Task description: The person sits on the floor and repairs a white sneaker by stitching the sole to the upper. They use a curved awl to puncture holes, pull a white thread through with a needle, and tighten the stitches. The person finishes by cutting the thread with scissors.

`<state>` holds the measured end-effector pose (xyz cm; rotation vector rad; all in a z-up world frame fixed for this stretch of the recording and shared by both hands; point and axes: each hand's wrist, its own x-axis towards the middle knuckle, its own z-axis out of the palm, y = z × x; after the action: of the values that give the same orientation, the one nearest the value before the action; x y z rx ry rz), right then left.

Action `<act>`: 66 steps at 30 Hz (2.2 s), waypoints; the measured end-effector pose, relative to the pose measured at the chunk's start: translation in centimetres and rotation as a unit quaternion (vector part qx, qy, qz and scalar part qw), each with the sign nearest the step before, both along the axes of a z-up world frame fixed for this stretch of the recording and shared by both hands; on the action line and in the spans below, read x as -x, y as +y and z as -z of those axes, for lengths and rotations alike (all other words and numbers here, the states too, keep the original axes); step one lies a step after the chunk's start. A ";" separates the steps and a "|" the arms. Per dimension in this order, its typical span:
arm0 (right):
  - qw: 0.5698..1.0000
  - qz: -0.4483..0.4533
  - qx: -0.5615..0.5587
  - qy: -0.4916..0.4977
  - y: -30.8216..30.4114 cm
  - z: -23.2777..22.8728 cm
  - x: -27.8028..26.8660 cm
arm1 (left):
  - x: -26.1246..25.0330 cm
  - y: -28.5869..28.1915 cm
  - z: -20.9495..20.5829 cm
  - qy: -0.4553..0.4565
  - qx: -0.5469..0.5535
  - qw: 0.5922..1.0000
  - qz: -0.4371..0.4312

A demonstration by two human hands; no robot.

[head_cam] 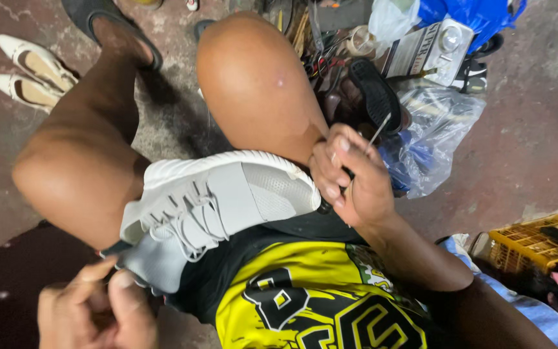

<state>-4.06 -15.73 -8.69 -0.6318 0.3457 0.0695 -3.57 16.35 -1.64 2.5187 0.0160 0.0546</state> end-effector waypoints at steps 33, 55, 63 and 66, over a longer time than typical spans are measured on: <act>0.989 -0.041 0.137 -0.029 1.2 -0.1 -2.8 | 1.3 10.4 3.1 0.026 -0.233 0.969 0.082; 0.996 -0.006 0.091 0.003 -8.8 5.1 1.0 | -4.0 -15.0 -0.5 -0.113 -0.052 0.926 0.357; 0.970 0.070 0.178 0.151 -7.6 13.7 3.3 | -5.0 -12.0 -1.1 -0.074 0.042 0.918 0.387; 0.926 0.049 0.280 0.248 -7.7 14.3 4.0 | -4.8 -10.7 -3.2 -0.088 0.074 0.923 0.368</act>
<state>-8.01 -23.41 -22.95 -1.1658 0.9061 0.0338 1.25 5.62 1.55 2.2061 -0.9544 -0.0276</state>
